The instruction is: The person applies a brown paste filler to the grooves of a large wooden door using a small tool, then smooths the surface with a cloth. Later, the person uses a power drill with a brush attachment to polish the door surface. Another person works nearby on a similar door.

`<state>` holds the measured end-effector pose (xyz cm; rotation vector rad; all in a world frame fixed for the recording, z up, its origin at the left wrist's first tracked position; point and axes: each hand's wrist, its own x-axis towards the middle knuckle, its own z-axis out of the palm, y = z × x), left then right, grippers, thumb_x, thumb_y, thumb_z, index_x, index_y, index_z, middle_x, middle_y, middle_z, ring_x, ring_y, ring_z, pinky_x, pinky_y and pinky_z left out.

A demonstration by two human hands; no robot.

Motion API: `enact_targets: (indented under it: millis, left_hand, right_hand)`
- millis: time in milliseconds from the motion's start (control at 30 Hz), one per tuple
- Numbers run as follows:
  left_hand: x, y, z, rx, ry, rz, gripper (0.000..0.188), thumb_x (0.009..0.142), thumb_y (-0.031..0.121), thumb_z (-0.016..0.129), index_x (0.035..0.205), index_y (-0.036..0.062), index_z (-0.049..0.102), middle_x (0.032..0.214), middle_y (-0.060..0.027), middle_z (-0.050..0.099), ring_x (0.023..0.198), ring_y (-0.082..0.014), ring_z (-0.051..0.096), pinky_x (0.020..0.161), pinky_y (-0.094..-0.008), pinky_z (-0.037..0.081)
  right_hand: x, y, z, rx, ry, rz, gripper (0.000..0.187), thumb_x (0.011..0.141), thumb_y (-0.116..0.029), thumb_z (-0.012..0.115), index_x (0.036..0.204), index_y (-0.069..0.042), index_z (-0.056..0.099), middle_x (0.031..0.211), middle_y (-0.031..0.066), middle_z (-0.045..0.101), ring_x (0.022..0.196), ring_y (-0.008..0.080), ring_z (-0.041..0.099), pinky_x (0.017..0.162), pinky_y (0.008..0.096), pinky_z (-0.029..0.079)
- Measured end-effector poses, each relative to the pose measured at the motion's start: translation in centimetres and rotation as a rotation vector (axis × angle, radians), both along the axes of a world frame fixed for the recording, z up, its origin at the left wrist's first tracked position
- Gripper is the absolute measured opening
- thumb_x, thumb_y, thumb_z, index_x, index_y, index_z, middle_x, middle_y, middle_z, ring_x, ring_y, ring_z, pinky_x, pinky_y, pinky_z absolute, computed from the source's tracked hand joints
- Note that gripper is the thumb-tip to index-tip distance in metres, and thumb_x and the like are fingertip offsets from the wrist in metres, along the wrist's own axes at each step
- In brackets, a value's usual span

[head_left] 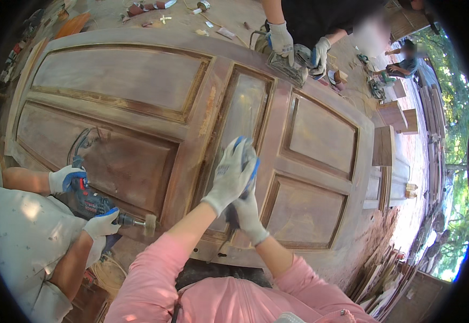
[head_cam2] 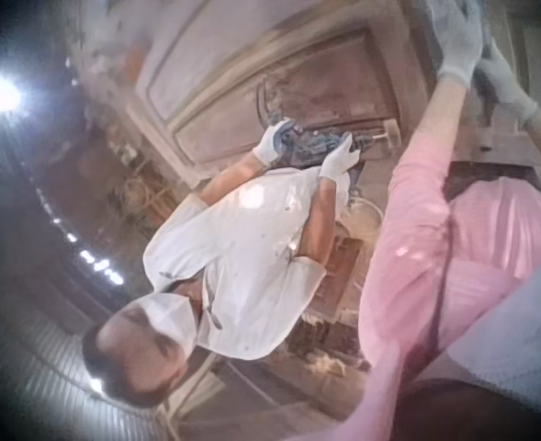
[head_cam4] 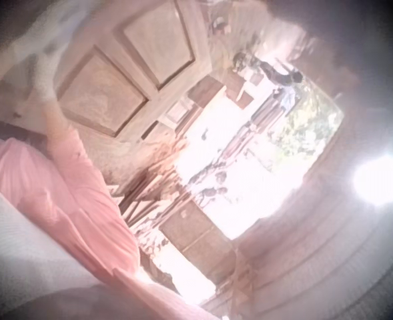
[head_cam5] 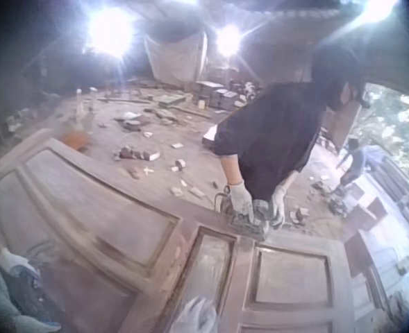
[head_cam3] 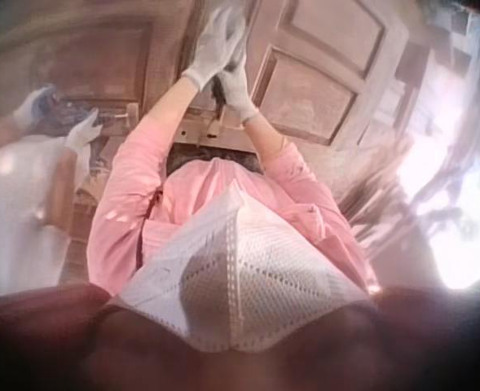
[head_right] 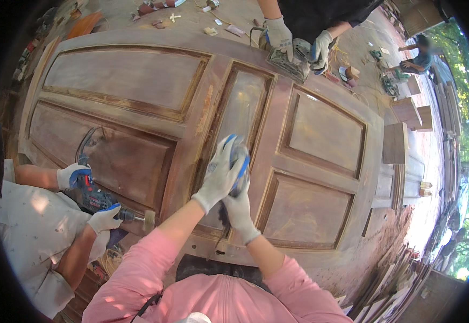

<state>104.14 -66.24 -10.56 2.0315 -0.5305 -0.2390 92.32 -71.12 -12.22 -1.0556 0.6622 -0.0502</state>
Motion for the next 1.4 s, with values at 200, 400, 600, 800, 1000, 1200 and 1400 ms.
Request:
enact_targets:
  millis: [200,400,600,800,1000,1200,1400]
  left_hand:
    - [6.2,3.5,-5.3,0.676,-0.362,-0.056,0.069,0.106,0.041,0.034,0.154,-0.0069,0.025,0.161,-0.0275,0.023,0.151,-0.0417,0.02,0.124,-0.0533,0.013]
    - [15.6,1.4,-9.4,0.855,-0.434,-0.177,0.064,0.107,0.04,0.029,0.156,-0.0017,0.025,0.163,-0.0217,0.022,0.152,-0.0362,0.019,0.124,-0.0533,0.01]
    - [19.7,3.2,-9.4,0.82,-0.504,-0.226,0.058,0.106,0.033,0.031,0.155,0.0017,0.03,0.163,-0.0193,0.025,0.152,-0.0352,0.022,0.123,-0.0508,0.015]
    - [6.6,6.6,-9.4,0.639,-0.511,-0.253,0.06,0.098,0.026,0.047,0.149,-0.0038,0.038,0.16,-0.022,0.03,0.149,-0.0371,0.027,0.123,-0.052,0.017]
    - [19.6,3.5,-9.4,0.64,-0.634,-0.086,0.054,0.101,0.026,0.044,0.149,0.0021,0.041,0.156,-0.0156,0.039,0.147,-0.0365,0.031,0.122,-0.0527,0.019]
    - [10.4,6.5,-9.3,0.712,-0.613,-0.124,0.055,0.102,0.027,0.042,0.151,0.0023,0.038,0.161,-0.0137,0.032,0.149,-0.0358,0.027,0.123,-0.0549,0.015]
    - [-4.5,17.0,-7.7,0.748,-0.344,-0.143,0.063,0.099,0.03,0.046,0.153,-0.001,0.034,0.163,-0.0181,0.026,0.15,-0.0388,0.024,0.123,-0.0584,0.012]
  right_hand:
    - [-1.9,1.4,0.8,-0.007,0.253,0.093,0.102,0.082,0.0,0.067,0.16,-0.005,0.001,0.132,0.0098,0.056,0.108,0.0146,0.059,0.086,0.0277,0.052]
    - [2.6,0.4,1.8,0.031,0.229,0.016,0.093,0.082,-0.001,0.066,0.158,-0.01,0.012,0.113,0.009,0.06,0.075,0.0123,0.059,0.059,0.0263,0.051]
    - [4.5,-1.2,2.8,0.013,0.301,0.014,0.076,0.084,-0.005,0.066,0.148,-0.016,0.028,0.079,0.0052,0.058,0.052,0.0127,0.051,0.043,0.0293,0.046]
    - [3.4,-2.6,0.6,0.006,0.238,-0.085,0.06,0.085,-0.005,0.066,0.137,-0.013,0.038,0.082,0.0076,0.059,0.054,0.0174,0.058,0.044,0.0333,0.051]
    - [7.6,-1.1,2.1,-0.05,0.212,-0.024,0.064,0.083,-0.003,0.065,0.139,-0.011,0.035,0.098,0.0081,0.06,0.065,0.0144,0.058,0.046,0.0318,0.05]
    - [9.9,-3.8,1.4,-0.069,0.232,-0.021,0.053,0.086,-0.007,0.065,0.133,-0.014,0.04,0.085,0.009,0.059,0.054,0.0196,0.058,0.041,0.0349,0.05]
    - [16.0,-6.4,0.6,-0.11,0.137,-0.061,0.044,0.085,-0.01,0.062,0.125,-0.012,0.045,0.08,0.0092,0.058,0.053,0.022,0.059,0.039,0.0389,0.049]
